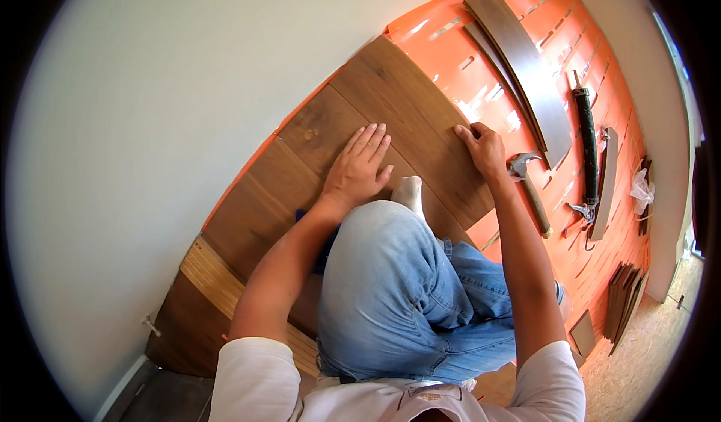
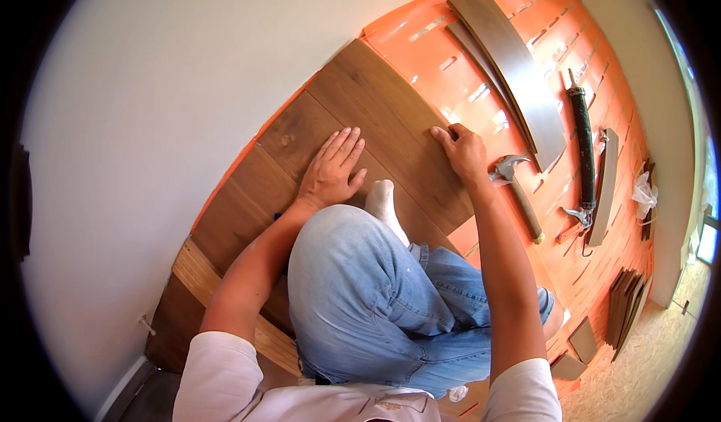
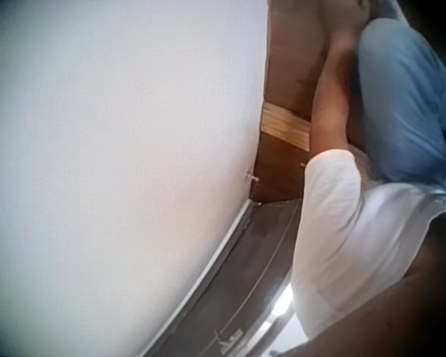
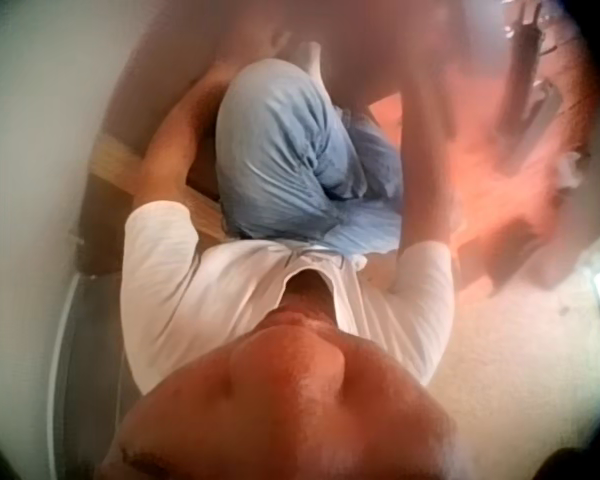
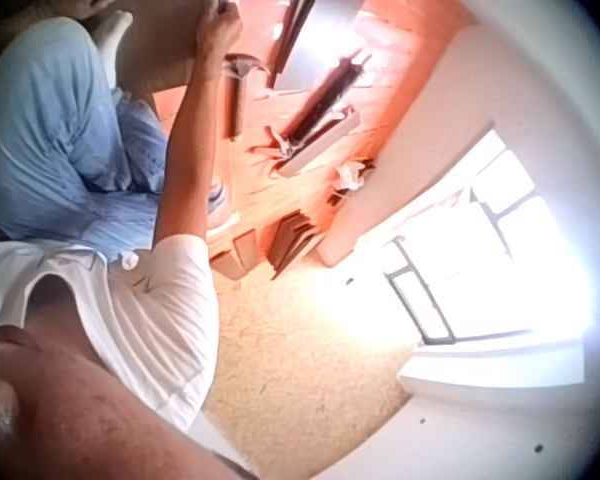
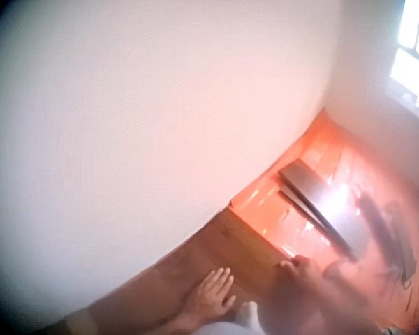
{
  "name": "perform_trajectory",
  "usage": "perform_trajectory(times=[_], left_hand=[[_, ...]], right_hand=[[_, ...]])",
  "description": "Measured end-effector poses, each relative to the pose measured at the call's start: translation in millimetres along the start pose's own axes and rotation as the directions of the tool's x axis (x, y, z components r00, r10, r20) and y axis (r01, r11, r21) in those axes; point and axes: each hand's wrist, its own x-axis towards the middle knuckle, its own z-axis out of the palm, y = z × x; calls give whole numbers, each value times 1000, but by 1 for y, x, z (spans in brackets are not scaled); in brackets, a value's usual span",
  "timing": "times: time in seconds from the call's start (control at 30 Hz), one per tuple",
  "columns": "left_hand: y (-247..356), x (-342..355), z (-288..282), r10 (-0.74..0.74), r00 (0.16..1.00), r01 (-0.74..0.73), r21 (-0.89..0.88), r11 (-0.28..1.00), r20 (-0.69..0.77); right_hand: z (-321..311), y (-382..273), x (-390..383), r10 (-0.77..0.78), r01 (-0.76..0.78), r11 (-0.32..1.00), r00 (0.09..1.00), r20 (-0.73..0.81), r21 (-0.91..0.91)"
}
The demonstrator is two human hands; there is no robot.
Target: The person lays floor planks by applying adhesive to the subfloor with a caulk gun, positioning the planks, hammering them into place, wiping them with a cloth, and removing plastic wrapping from a new plank.
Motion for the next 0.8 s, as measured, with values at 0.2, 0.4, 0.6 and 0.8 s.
perform_trajectory(times=[0.2, 0.4, 0.6, 0.8], left_hand=[[1, 0, -2, -12, 1000, 12, -13, 1000, -5], [1, -1, -2, -12, 1000, 12, -14, 1000, -13], [2, 1, 0, 3, 1000, -3, 2, 1000, -1], [2, -1, 3, 9, 1000, -9, 23, 1000, 0]], right_hand=[[0, 1, -1, 11, -11, 1000, 1000, 0, 29], [1, 2, -1, 26, -26, 999, 1000, 7, 37], [2, 14, -1, -14, 15, 1000, 999, -36, 19], [-3, -3, -5, -6, 7, 1000, 1000, -7, 4]])
